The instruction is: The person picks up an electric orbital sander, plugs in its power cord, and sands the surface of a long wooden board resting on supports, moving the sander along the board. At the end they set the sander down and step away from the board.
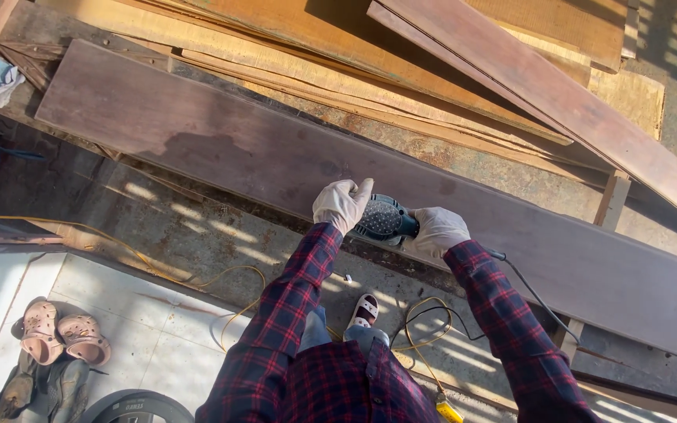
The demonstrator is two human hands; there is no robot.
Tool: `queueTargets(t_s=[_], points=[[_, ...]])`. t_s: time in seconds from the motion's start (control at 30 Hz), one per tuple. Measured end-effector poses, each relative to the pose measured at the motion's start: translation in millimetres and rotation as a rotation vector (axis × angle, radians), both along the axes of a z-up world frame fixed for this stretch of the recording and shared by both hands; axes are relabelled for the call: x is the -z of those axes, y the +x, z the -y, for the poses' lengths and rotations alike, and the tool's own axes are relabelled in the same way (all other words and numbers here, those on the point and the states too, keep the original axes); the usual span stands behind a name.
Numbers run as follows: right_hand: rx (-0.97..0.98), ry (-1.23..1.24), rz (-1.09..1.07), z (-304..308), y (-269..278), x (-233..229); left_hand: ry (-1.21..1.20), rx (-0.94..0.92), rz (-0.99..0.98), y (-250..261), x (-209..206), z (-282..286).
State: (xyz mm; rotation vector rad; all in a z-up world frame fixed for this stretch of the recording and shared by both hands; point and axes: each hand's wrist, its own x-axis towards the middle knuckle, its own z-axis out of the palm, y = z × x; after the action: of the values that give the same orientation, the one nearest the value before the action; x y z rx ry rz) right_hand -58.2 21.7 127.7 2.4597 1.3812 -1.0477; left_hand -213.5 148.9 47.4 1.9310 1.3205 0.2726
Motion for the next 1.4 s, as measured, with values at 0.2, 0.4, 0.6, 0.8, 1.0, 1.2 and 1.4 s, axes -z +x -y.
queueTargets(t_s=[0.2,0.4,0.6,0.8,1.0,1.2,1.4], points=[[-0.026,0.002,0.009,-26.2,-19.8,2.8,0.058,-0.017,0.092,-23.7,5.1,-26.0],[-0.041,0.019,-0.014,-38.8,-27.5,1.6,0.122,-0.023,0.139,-31.8,10.7,-44.7],[-0.047,0.006,-0.02,-32.4,-21.3,11.0,0.318,0.031,0.25,-30.2,27.1,-37.3],[-0.027,-0.005,-0.009,-13.5,-6.1,4.3,0.346,0.036,0.338,-12.2,18.2,-15.7],[0.01,0.025,0.01,15.1,17.1,8.2,0.259,0.062,0.316,13.8,17.7,8.5],[0.052,0.045,0.023,51.4,47.8,13.3,0.211,0.109,0.31,45.5,14.8,37.3],[0.099,0.019,0.036,82.5,70.2,2.3,0.252,0.197,0.375,76.9,14.2,67.1]])
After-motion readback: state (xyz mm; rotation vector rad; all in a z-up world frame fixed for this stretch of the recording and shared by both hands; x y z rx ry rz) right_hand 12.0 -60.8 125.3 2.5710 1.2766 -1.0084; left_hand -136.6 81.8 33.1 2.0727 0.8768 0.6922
